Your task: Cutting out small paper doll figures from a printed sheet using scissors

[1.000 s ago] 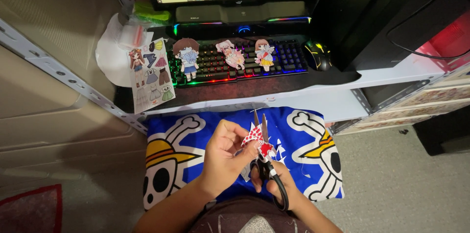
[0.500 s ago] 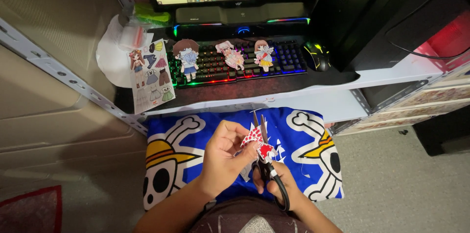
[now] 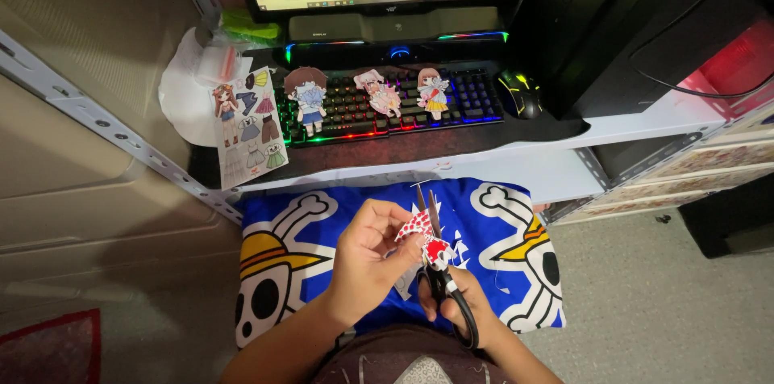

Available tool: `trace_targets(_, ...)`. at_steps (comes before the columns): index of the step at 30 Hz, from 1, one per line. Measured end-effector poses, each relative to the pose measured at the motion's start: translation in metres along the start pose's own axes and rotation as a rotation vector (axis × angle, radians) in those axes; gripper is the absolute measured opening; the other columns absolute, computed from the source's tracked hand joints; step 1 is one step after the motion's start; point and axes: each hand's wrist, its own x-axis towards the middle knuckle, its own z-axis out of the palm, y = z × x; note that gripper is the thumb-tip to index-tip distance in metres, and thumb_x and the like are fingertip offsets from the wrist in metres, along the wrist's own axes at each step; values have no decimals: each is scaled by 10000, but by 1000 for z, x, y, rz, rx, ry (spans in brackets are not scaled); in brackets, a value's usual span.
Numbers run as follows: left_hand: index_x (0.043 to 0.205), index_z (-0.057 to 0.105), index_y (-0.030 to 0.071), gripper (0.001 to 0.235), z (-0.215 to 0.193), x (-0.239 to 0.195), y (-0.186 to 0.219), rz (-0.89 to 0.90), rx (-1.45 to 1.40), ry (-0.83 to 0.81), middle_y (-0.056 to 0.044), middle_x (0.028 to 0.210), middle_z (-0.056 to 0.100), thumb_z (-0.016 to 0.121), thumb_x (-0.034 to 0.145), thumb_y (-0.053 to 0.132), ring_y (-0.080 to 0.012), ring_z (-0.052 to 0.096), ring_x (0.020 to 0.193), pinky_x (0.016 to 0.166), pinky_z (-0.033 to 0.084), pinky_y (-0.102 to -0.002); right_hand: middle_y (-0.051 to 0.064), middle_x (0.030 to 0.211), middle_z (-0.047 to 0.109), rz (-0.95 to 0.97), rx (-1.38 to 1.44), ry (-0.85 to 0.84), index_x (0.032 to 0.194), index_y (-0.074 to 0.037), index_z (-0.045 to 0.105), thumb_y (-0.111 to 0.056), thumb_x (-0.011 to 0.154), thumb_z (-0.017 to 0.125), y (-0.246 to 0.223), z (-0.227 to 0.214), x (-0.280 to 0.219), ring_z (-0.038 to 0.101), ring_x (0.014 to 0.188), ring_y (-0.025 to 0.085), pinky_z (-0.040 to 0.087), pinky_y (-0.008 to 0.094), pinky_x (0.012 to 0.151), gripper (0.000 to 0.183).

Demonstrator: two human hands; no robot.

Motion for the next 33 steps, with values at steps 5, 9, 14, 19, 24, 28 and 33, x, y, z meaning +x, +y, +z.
trace_targets(5,1101,606,13,226,-1,1,-1,21,-32,-14,-105,893,717,737,917,21,-148,696,745,716,610,-247,46,644,545,-9,-3,3,816,-44,563,-687,951,618,0,0,-1,530,538,148,431,274,514,659)
trace_targets(9,1106,609,16,227,-1,1,1,15,-21,-22,-109,910,723,736,917,24,-151,704,751,721,618,-248,42,641,550,-7,16,17,839,-22,588,-684,939,645,2,-1,-2,544,542,150,448,275,516,672)
trace_targets(14,1113,612,21,222,-1,1,1,21,-17,-36,-98,918,722,728,925,18,-145,700,777,727,615,-244,45,613,519,-8,0,8,750,-57,534,-694,942,621,-5,2,1,510,523,150,415,273,503,671)
trace_targets(19,1128,615,13,225,-1,0,0,15,-14,-48,-101,950,733,717,928,2,-145,706,836,741,618,-246,45,605,541,-9,-23,10,785,-53,554,-680,954,616,-3,-1,-6,515,533,148,408,272,512,652)
trace_targets(24,1137,630,-1,235,-1,-3,1,-46,-24,-55,-110,941,735,718,921,13,-166,729,814,708,689,-281,30,568,550,39,-107,40,715,-75,574,-739,910,595,-3,-3,-14,515,519,143,388,273,508,693)
trace_targets(28,1155,657,7,229,0,-4,1,-15,37,-80,-84,970,745,708,933,24,-148,719,847,745,628,-247,30,592,573,23,-90,31,771,-66,591,-742,928,593,-9,-1,-16,541,540,142,418,268,517,694)
trace_targets(33,1221,679,4,295,2,-8,2,-10,97,-80,-66,974,753,710,931,44,-126,721,846,762,625,-239,44,611,571,34,-94,25,768,-65,584,-769,919,586,-14,0,-18,532,556,152,408,278,531,720)
